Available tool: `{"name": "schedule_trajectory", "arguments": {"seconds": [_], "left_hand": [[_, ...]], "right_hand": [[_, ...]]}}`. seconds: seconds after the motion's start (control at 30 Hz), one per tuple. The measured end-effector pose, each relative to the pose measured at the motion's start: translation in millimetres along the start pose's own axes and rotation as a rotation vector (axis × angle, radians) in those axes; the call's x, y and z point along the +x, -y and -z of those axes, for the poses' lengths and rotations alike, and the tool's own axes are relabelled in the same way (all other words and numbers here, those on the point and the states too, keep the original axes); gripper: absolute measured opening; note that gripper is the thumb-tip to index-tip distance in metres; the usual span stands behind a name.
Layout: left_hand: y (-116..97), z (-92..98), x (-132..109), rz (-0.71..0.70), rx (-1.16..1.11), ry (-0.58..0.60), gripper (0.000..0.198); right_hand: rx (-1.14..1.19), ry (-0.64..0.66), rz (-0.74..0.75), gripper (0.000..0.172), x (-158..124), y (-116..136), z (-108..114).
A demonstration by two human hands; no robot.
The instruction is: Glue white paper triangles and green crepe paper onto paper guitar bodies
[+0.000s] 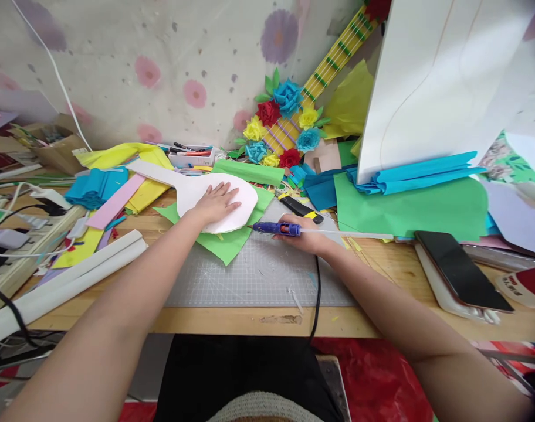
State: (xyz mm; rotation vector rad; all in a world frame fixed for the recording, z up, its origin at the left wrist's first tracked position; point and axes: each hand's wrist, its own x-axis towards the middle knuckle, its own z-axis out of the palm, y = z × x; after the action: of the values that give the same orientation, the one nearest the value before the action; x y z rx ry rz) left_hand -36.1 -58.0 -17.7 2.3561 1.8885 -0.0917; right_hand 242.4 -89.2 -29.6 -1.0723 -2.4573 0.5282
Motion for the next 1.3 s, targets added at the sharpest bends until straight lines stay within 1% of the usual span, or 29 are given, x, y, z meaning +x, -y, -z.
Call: {"name": "schedule_trajectory", "arguments": {"seconds": [0.13, 0.33, 0.57, 0.83, 1.3], "left_hand": [[0.1, -1.1, 0.1, -0.002, 0.006, -0.012, 0.067], [-2.6, 2.7, -2.6, 0.006, 0.004, 0.005, 0.066], [-7.7, 8.9, -5.6, 0.021, 0.013, 0.025, 0.066], [-9.8, 10.6, -6.7, 0.026, 0.014, 0.029, 0.065], [-6.7, 7.6, -4.0, 0.017, 0.009, 0.023, 0.067]], "right_hand": [[-0.041, -0.023, 0.027, 0.023, 0.2, 2.0, -5.1], [-0.047, 0.02, 0.014, 0.022, 3.3, 5.8, -7.1], [-0.032, 0.027, 0.04, 0.024, 7.1, 6.7, -9.6], [-0.043, 0.023, 0.071, 0.025, 6.7, 7.0, -10.9], [0.006, 0.007, -0.029, 0.024, 4.9, -3.0, -6.9]]}}
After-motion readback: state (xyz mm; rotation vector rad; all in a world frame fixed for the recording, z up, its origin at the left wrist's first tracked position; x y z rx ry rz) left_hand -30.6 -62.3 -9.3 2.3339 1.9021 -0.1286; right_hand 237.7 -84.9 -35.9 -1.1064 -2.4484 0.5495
